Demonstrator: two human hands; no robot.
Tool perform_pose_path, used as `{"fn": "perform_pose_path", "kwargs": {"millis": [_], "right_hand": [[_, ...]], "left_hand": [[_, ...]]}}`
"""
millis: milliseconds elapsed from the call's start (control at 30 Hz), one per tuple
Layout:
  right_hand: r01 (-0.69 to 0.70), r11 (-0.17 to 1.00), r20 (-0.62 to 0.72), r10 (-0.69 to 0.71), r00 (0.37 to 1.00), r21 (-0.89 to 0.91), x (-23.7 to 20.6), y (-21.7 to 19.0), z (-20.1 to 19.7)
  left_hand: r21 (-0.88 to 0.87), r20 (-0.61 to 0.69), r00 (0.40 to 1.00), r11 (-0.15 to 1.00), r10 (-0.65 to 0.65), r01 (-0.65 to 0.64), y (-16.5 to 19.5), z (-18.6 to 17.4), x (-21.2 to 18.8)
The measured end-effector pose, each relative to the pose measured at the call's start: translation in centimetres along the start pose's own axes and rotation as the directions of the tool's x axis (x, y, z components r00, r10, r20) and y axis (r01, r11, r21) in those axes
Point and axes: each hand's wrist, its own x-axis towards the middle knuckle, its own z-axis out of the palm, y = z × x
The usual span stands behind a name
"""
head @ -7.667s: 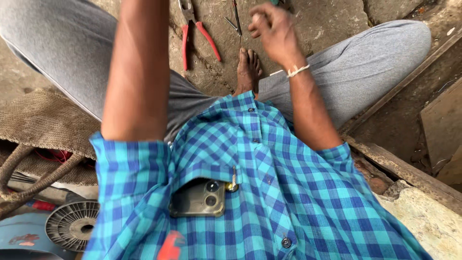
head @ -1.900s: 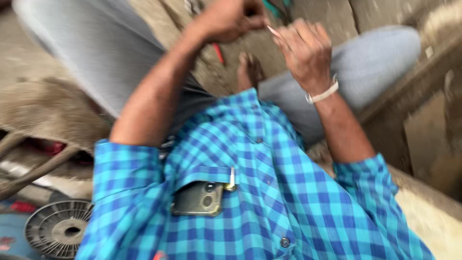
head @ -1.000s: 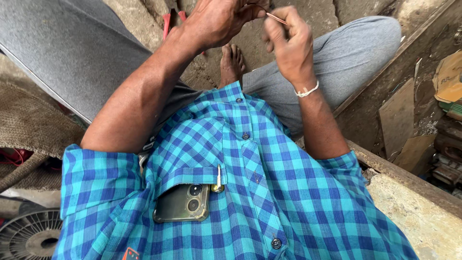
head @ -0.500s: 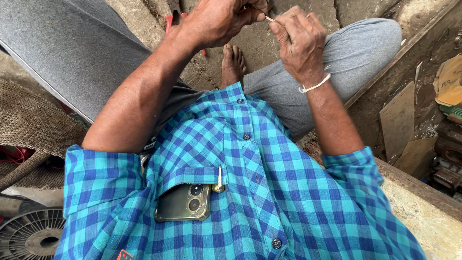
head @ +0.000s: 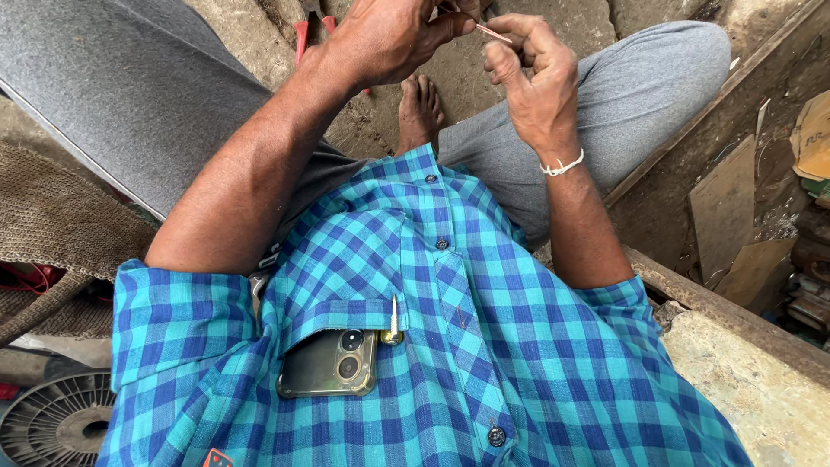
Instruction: The person sits on the floor and repairs an electric motor by stripping wire insulation, twisting copper strands, and wrapping connections with insulating tape. They use pliers and a knife to prepare the wires and connect them to the motor terminals.
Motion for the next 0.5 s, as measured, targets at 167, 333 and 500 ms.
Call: {"fn": "perform_pose_path", "kwargs": {"millis": [167, 333, 500], "right_hand": [[-0.092, 0.98, -0.018, 0.096, 0.995, 0.174, -0.1, 0.5, 0.1], [-0.103, 0.976, -0.035, 0.112, 0.993, 0.192, -0.2, 0.3, 0.2], [0.027, 0.992, -0.094, -0.039, 0.995, -0.119, -0.1, -0.6, 0.1]], "left_hand": [[0.005, 0.011, 1.0, 1.0, -0.014, 0.014, 0.0, 0.0, -0.2], [0.009, 0.005, 1.0, 1.0, -0.004, 0.004, 0.0, 0.0, -0.2], [0.014, 0.0, 1.0, 1.0, 0.006, -0.006, 0.0, -0.1, -0.1]]}}
